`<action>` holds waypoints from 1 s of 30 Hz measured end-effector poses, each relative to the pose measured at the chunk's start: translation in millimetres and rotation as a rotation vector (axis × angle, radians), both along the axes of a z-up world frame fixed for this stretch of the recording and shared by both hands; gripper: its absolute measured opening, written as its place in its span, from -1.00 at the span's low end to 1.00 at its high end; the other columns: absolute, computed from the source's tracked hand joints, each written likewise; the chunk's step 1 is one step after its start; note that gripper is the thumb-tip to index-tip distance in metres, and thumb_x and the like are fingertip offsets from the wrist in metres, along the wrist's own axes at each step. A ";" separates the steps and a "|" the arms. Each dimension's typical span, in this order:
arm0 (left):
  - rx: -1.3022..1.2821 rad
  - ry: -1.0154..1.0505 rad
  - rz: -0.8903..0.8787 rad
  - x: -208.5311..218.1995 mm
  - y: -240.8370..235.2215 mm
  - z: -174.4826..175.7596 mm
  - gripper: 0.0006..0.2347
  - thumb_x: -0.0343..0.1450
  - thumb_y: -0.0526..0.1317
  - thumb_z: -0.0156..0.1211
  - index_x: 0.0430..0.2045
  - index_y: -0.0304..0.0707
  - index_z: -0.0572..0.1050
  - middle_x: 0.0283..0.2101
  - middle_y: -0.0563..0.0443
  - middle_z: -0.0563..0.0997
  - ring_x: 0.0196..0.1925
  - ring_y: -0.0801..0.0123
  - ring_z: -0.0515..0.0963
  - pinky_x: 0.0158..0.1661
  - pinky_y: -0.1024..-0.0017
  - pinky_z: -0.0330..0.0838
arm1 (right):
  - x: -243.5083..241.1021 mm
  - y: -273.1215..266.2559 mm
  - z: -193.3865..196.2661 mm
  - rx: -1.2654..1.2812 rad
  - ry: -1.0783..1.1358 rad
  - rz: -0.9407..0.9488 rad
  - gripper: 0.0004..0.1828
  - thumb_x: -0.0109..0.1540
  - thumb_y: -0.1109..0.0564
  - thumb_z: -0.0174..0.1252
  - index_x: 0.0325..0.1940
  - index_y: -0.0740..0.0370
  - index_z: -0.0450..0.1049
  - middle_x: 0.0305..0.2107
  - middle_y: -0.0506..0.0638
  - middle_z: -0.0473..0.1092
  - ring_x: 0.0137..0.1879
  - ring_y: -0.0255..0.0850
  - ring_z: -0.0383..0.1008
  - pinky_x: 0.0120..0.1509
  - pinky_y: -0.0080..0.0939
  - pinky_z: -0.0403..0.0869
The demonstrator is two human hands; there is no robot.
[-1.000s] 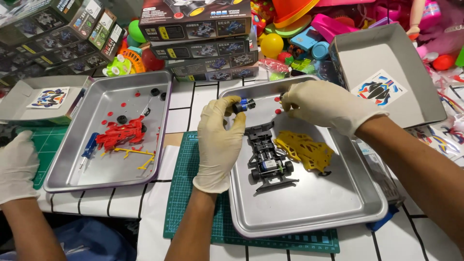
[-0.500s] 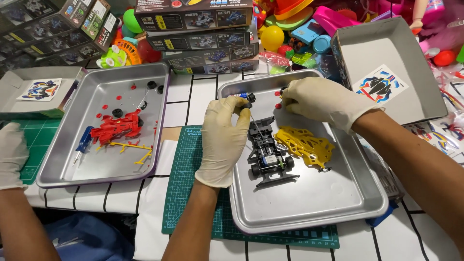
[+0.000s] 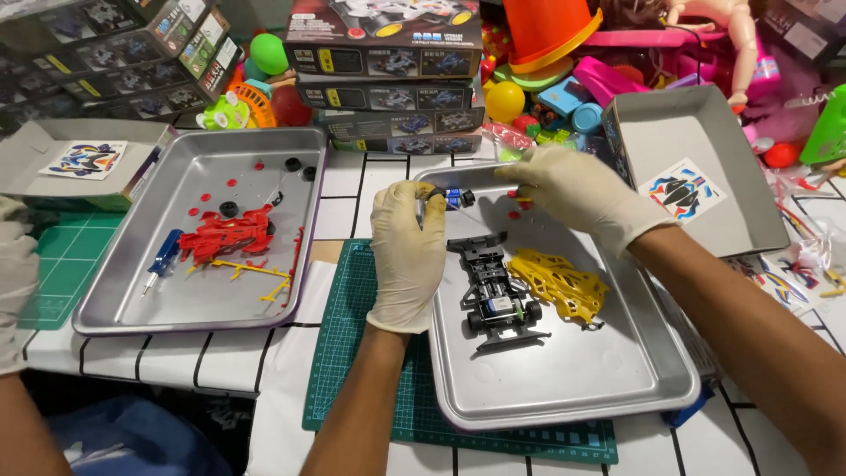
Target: Assembling a miniature toy car by fitting gears, axles, and various plastic components onto a chassis.
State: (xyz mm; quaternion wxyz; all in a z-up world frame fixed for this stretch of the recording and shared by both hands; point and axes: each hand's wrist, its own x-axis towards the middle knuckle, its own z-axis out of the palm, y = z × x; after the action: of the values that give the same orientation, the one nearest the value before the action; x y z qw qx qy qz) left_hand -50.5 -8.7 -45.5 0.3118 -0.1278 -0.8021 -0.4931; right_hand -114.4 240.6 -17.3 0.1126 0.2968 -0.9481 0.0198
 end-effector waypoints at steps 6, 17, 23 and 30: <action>0.124 -0.017 -0.062 5.5 1.1 7.0 -0.94 0.48 -0.24 0.23 -0.33 -0.11 0.46 -0.30 0.04 0.53 -0.08 0.14 0.58 0.07 0.23 0.35 | -18.0 -45.6 -13.5 -0.058 -0.160 0.130 -0.62 0.21 0.02 0.24 0.12 -0.01 0.53 -0.25 0.15 0.52 -0.05 0.16 0.57 0.00 0.15 0.57; 0.202 -0.026 -0.025 11.9 0.7 16.7 -0.88 0.44 -0.23 0.33 -0.34 -0.10 0.45 -0.32 0.06 0.52 -0.14 0.23 0.60 -0.05 0.30 0.40 | 1.9 -30.5 -3.6 -0.419 -0.193 0.046 -0.86 0.23 0.20 0.27 -0.12 0.14 0.55 -0.30 0.07 0.55 -0.09 0.06 0.59 -0.06 0.05 0.56; 0.394 -0.096 -0.088 17.4 0.6 29.7 -0.82 0.44 -0.38 0.22 -0.13 -0.18 0.41 -0.28 0.01 0.50 -0.14 0.27 0.53 -0.05 0.31 0.40 | 39.1 -24.9 35.3 -0.924 -0.363 0.157 -0.85 0.29 0.39 0.17 -0.16 0.25 0.58 -0.31 0.06 0.48 -0.24 -0.17 0.57 -0.18 -0.21 0.60; 0.391 -0.102 -0.145 25.9 2.5 41.1 -0.86 0.51 -0.29 0.21 -0.07 -0.10 0.58 -0.27 0.01 0.59 -0.19 0.44 0.50 -0.05 0.44 0.44 | 59.8 -24.1 61.2 -1.083 -0.412 0.129 -0.69 0.14 0.42 0.35 -0.04 0.37 0.53 -0.11 0.11 0.41 -0.07 -0.20 0.45 0.01 -0.26 0.54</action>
State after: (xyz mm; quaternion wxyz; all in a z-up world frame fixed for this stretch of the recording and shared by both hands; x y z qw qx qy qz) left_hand -24.5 -6.1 -4.3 0.2534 -0.0974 -0.6946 -0.6662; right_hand -54.6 216.5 44.0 0.0602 0.2441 -0.7852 0.5659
